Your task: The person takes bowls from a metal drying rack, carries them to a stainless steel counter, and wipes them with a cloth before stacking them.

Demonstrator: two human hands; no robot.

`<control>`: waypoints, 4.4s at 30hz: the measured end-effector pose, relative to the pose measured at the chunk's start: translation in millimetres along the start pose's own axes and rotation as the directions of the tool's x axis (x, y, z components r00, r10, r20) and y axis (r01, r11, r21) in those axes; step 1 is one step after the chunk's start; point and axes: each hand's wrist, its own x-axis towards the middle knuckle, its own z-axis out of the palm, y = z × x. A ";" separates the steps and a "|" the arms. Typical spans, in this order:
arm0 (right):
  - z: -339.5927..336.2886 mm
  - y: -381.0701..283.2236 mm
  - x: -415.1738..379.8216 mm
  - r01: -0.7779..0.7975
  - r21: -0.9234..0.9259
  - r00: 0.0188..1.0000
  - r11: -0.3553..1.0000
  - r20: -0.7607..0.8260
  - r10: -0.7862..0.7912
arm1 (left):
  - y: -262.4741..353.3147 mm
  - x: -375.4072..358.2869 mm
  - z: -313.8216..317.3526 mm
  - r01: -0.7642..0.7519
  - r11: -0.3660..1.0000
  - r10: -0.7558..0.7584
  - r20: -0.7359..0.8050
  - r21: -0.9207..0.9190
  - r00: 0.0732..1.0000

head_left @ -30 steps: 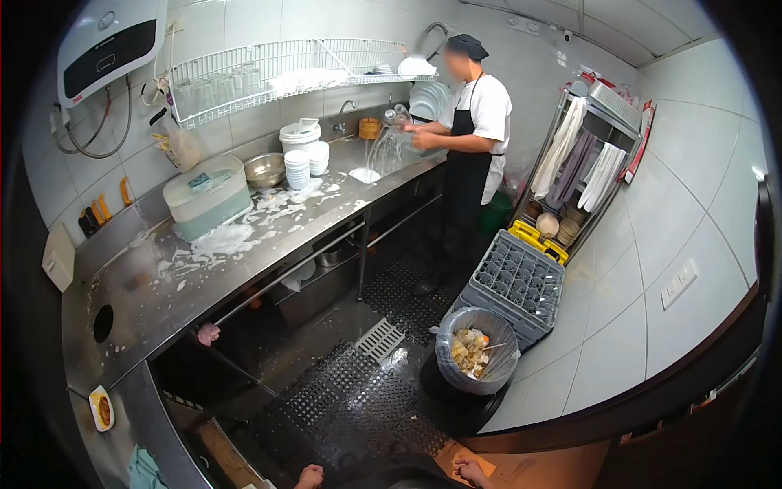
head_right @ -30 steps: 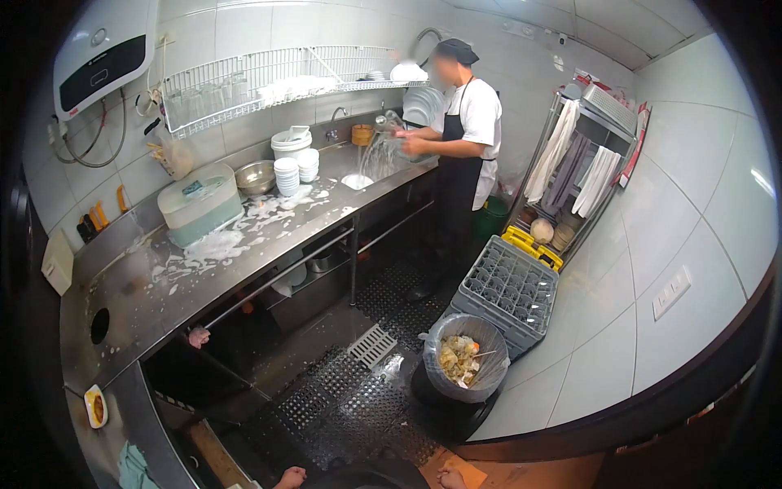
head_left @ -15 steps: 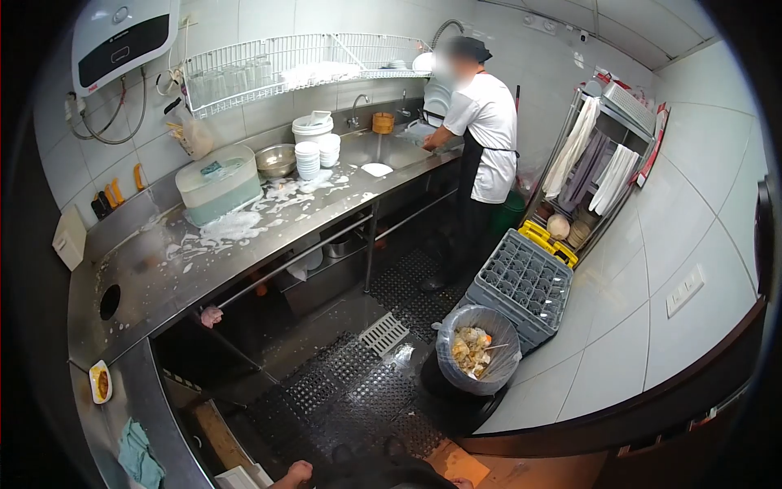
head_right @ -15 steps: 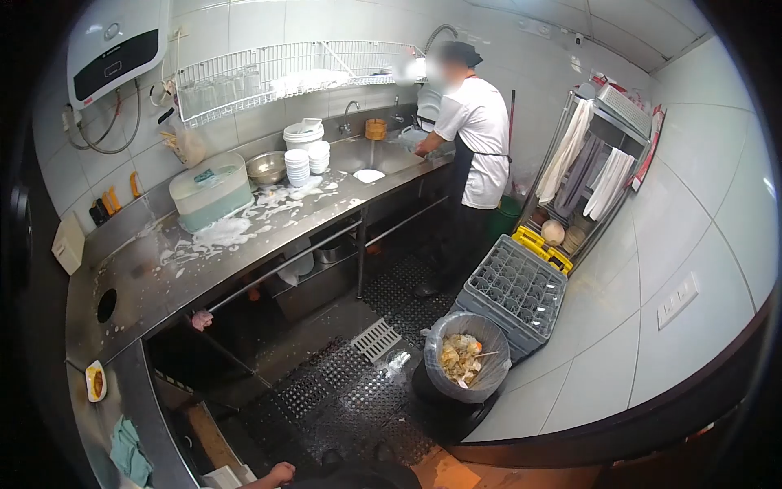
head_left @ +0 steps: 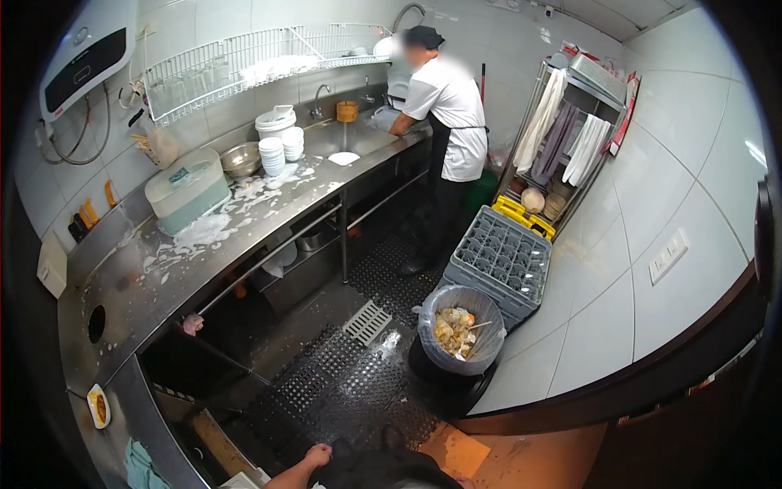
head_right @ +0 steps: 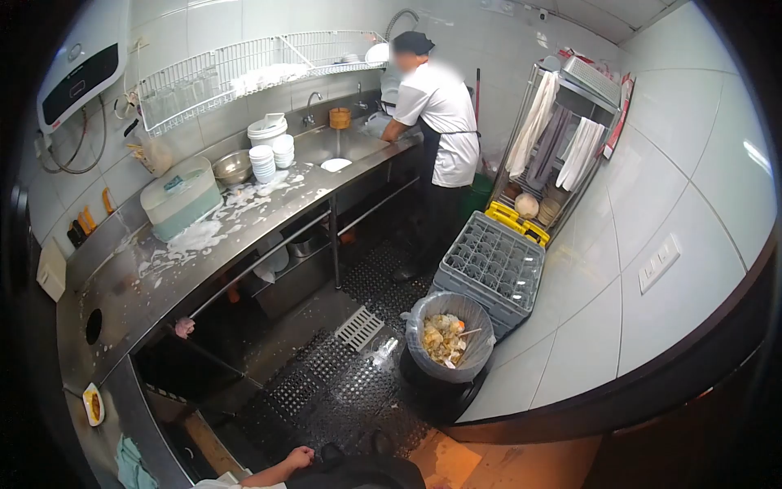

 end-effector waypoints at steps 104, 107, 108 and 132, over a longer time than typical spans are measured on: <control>231.3 -378.7 218.7 0.009 0.807 0.849 0.591 -0.318 0.421 | 769.9 396.9 -133.4 -0.763 0.183 0.250 0.722 0.620 0.646; 250.9 -372.5 249.2 0.135 0.783 0.825 0.608 -0.428 0.368 | 833.5 401.1 -91.9 -0.786 0.118 0.269 0.743 0.607 0.613; 257.7 -371.4 263.0 0.185 0.770 0.810 0.611 -0.471 0.349 | 855.7 405.7 -78.3 -0.783 0.119 0.262 0.742 0.610 0.618; -264.8 -667.2 110.4 0.400 0.560 -0.639 0.726 -0.398 0.658 | 1155.3 571.2 34.9 -0.620 0.448 0.277 0.559 0.644 0.781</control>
